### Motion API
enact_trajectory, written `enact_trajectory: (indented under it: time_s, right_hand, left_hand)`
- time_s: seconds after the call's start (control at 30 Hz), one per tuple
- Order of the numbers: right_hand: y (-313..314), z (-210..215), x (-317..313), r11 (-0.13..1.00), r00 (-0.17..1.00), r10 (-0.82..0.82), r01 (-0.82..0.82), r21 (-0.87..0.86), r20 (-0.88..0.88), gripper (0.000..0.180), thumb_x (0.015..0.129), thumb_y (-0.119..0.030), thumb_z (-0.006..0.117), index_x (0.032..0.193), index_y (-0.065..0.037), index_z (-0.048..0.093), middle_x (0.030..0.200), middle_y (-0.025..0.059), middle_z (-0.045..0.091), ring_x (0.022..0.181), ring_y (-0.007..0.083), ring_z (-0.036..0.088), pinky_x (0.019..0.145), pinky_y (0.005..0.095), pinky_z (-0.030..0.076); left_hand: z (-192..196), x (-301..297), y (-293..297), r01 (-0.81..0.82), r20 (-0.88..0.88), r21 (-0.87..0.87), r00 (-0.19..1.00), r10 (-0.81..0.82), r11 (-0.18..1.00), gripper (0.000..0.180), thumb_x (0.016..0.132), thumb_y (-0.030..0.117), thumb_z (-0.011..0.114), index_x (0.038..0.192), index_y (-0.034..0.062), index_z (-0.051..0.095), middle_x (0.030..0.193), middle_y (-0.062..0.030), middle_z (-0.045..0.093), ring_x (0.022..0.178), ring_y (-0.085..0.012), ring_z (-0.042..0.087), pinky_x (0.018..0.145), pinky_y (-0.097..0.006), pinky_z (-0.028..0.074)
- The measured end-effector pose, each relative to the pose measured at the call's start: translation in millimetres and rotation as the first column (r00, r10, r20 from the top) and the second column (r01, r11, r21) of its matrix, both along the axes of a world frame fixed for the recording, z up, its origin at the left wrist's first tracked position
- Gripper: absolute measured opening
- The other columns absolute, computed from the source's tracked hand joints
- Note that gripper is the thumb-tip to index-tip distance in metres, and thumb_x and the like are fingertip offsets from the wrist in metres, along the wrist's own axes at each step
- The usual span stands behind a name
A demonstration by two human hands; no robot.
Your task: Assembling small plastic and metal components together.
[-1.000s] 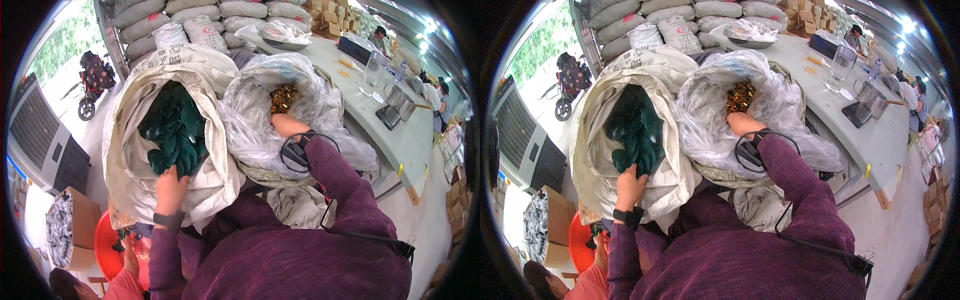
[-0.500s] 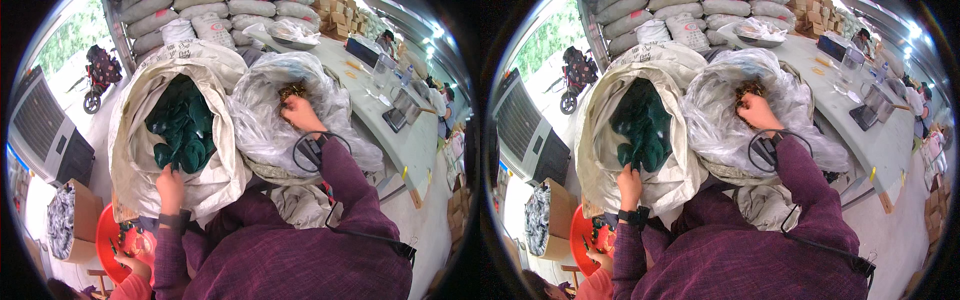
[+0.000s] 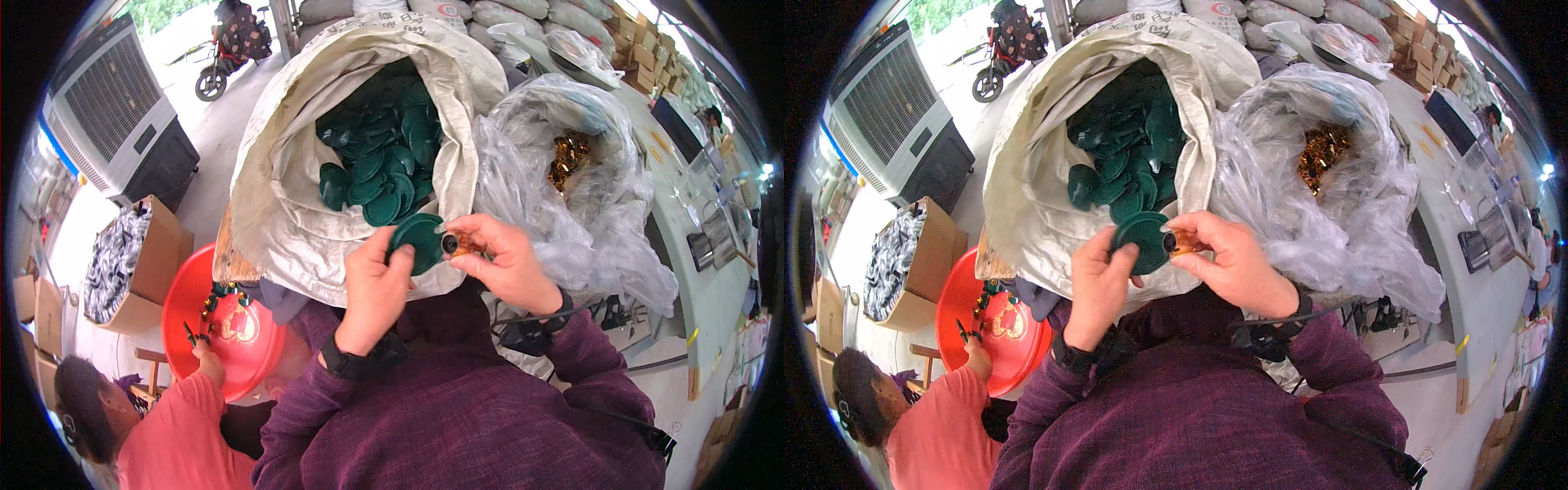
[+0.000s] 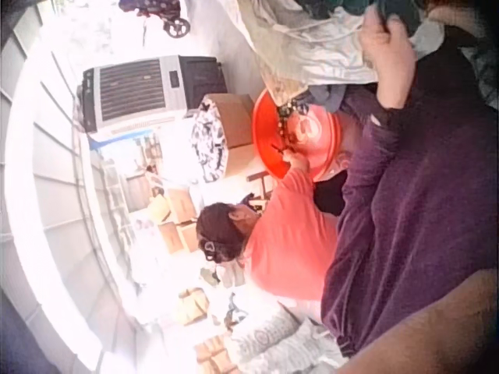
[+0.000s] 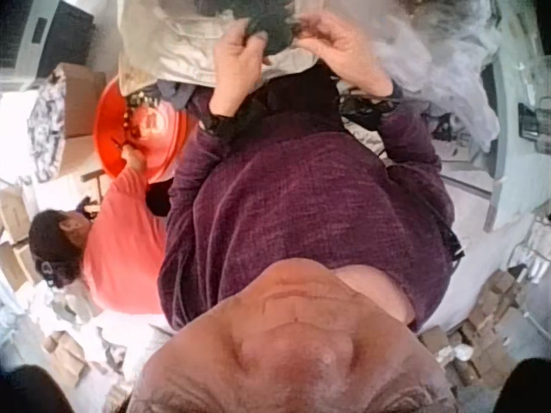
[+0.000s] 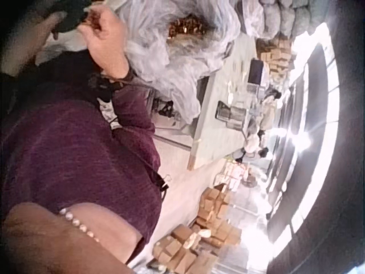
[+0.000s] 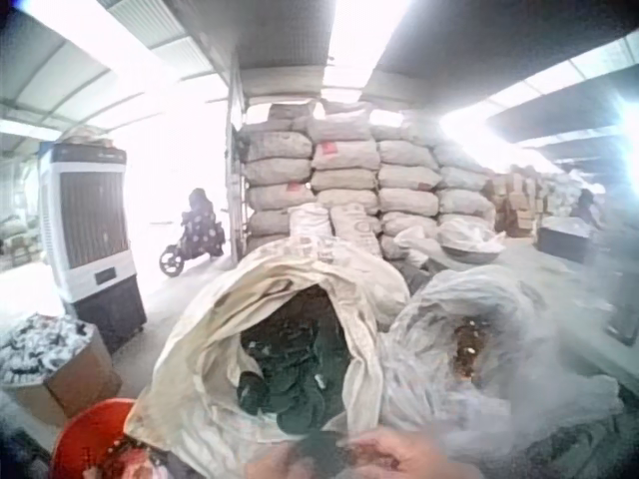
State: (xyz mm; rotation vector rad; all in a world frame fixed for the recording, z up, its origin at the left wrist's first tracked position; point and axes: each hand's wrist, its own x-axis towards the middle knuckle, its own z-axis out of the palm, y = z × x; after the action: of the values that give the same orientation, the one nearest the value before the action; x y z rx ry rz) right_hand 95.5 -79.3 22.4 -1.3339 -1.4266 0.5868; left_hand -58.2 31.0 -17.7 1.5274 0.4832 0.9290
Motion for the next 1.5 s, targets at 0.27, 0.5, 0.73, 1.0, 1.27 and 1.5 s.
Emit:
enact_trajectory:
  time_s: [0.27, 0.5, 0.73, 1.0, 1.27, 1.5]
  right_hand:
    - [7, -18, -10, 0.996, 0.992, 0.002, -0.013, 0.087, 0.123, 0.031, 0.078, 0.003, 0.065, 0.107, 0.001, 0.054, 0.097, 0.0064, 0.057, 0.087, 0.0110, 0.058, 0.074, 0.0230, 0.047]
    - [-3, -12, -5, 0.987, 0.984, -0.150, 0.144, 0.073, 0.096, 0.027, 0.079, 0.007, 0.061, 0.104, 0.002, 0.056, 0.096, 0.0043, 0.053, 0.087, 0.0098, 0.054, 0.076, 0.0230, 0.044]
    - [21, -15, -12, 0.999, 0.998, 0.043, -0.042, 0.027, -0.040, 0.029, 0.081, 0.005, 0.061, 0.110, 0.002, 0.054, 0.095, 0.0038, 0.055, 0.088, 0.0115, 0.057, 0.075, 0.0243, 0.047]
    - [27, -19, -22, 0.943, 0.853, 0.267, -0.326, -0.059, -0.449, 0.026, 0.081, -0.001, 0.064, 0.106, 0.000, 0.058, 0.093, 0.0021, 0.058, 0.085, 0.0103, 0.058, 0.075, 0.0238, 0.047]
    - [28, -13, -22, 0.960, 0.957, 0.279, -0.279, 0.007, -0.079, 0.024, 0.078, -0.004, 0.067, 0.101, -0.001, 0.060, 0.088, 0.0050, 0.057, 0.079, 0.0127, 0.057, 0.068, 0.0253, 0.046]
    - [26, -10, -25, 0.965, 0.913, 0.239, -0.262, 0.027, 0.331, 0.024, 0.076, -0.004, 0.068, 0.099, 0.000, 0.060, 0.082, 0.0075, 0.058, 0.076, 0.0180, 0.059, 0.066, 0.0291, 0.047]
  left_hand:
    - [0, -7, -14, -0.044, -0.023, -0.008, 0.999, 0.043, 0.999, 0.018, 0.085, 0.001, 0.050, 0.101, -0.0009, 0.058, 0.073, -0.0062, 0.061, 0.060, -0.0086, 0.058, 0.049, -0.022, 0.046]
    - [-13, -14, 13, -0.083, 0.003, -0.142, 0.996, 0.084, 0.986, 0.023, 0.074, -0.011, 0.043, 0.091, -0.0011, 0.055, 0.081, -0.0049, 0.060, 0.068, -0.0146, 0.060, 0.061, -0.027, 0.052]
    - [-7, -16, 10, 0.155, 0.137, -0.323, 0.984, -0.116, 0.934, 0.020, 0.072, -0.010, 0.042, 0.081, 0.0007, 0.055, 0.074, -0.0058, 0.057, 0.064, -0.0167, 0.059, 0.058, -0.028, 0.051]
    - [-7, -21, 4, 0.270, 0.281, -0.446, 0.947, -0.153, 0.853, 0.015, 0.077, -0.009, 0.042, 0.075, 0.0037, 0.050, 0.066, -0.0059, 0.055, 0.055, -0.0150, 0.057, 0.046, -0.025, 0.044]
    - [-4, -20, 1, 0.245, 0.249, -0.481, 0.959, -0.137, 0.842, 0.017, 0.077, -0.009, 0.041, 0.075, 0.0053, 0.049, 0.063, -0.0049, 0.056, 0.050, -0.0121, 0.055, 0.041, -0.022, 0.040]
    - [-14, -17, 3, -0.028, -0.021, 0.033, 0.999, 0.029, 0.999, 0.018, 0.072, -0.012, 0.043, 0.082, 0.0031, 0.045, 0.065, -0.0073, 0.051, 0.056, -0.0181, 0.050, 0.050, -0.028, 0.040]
